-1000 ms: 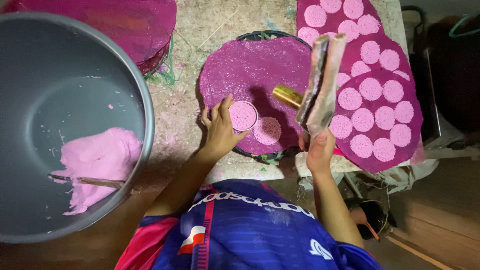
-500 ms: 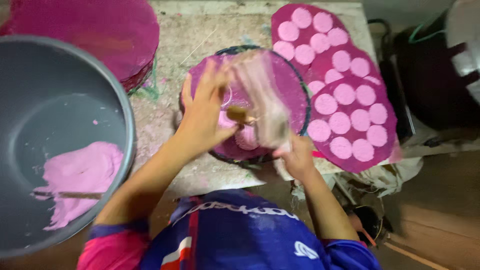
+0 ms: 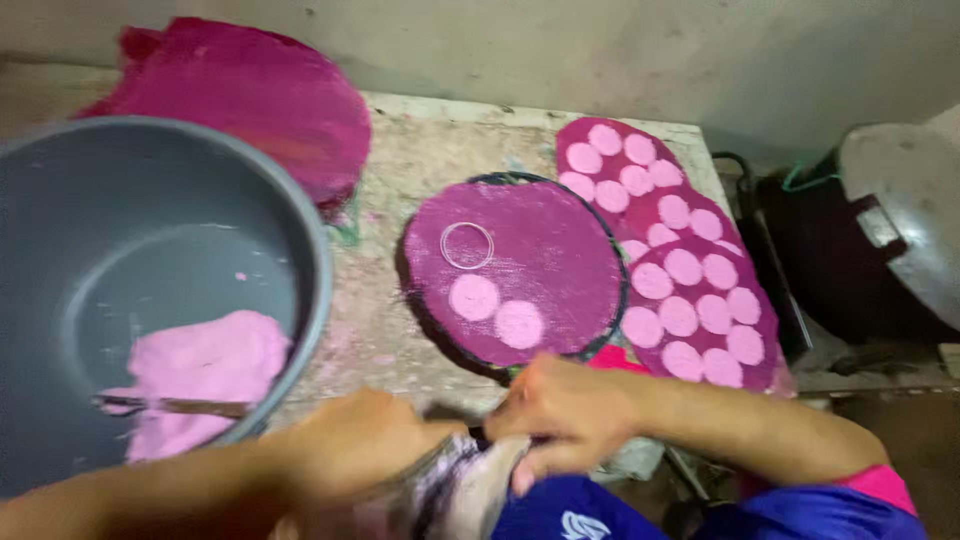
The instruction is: The person fills a hand-held wooden extruder with pink dough from a large basin and presses dough discs onto round purple trays, repeating the cycle of loading the extruder and depositing discs in rows. Finished trays of discs accumulate on the work table.
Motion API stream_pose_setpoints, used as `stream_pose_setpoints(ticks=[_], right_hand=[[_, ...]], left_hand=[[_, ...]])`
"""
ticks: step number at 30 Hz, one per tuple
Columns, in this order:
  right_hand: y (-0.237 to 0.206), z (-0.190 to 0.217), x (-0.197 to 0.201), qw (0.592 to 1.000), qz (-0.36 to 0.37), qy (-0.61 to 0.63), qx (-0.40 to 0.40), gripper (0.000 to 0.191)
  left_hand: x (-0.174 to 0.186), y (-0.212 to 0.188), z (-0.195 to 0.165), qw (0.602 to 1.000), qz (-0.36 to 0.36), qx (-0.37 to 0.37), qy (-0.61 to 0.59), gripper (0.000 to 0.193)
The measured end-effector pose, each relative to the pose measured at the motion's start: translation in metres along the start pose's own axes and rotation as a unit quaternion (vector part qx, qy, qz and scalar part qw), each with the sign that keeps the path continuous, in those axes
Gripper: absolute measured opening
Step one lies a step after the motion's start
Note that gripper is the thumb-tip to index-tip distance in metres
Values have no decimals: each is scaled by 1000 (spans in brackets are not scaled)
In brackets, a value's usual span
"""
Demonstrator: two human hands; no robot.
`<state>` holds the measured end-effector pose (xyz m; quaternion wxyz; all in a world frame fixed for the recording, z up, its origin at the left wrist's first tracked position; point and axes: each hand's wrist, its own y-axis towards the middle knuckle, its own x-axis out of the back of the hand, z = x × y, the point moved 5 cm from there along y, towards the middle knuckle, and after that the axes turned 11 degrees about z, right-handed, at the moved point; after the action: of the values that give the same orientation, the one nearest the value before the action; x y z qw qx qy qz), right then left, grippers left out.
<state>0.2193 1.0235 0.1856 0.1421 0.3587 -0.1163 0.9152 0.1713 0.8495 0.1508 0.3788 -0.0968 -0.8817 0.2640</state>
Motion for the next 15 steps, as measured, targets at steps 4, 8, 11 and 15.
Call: stream_pose_setpoints(ticks=[4,8,11,15], right_hand=[[71,10,-26,989,-33,135,50,50],[140,9,-32,986,-39,157,27,50],[191,13,1,970,-158,-179,-37,31],[281,31,40,785,-165,-593,-67,24]], left_hand=[[-50,-68,70,999,7,-6,51,41],[-100,-156,232,993,-109,39,-34,41],[-121,-236,376,940,-165,-64,-291,51],[-196,-245,451,850,23,-74,-520,54]])
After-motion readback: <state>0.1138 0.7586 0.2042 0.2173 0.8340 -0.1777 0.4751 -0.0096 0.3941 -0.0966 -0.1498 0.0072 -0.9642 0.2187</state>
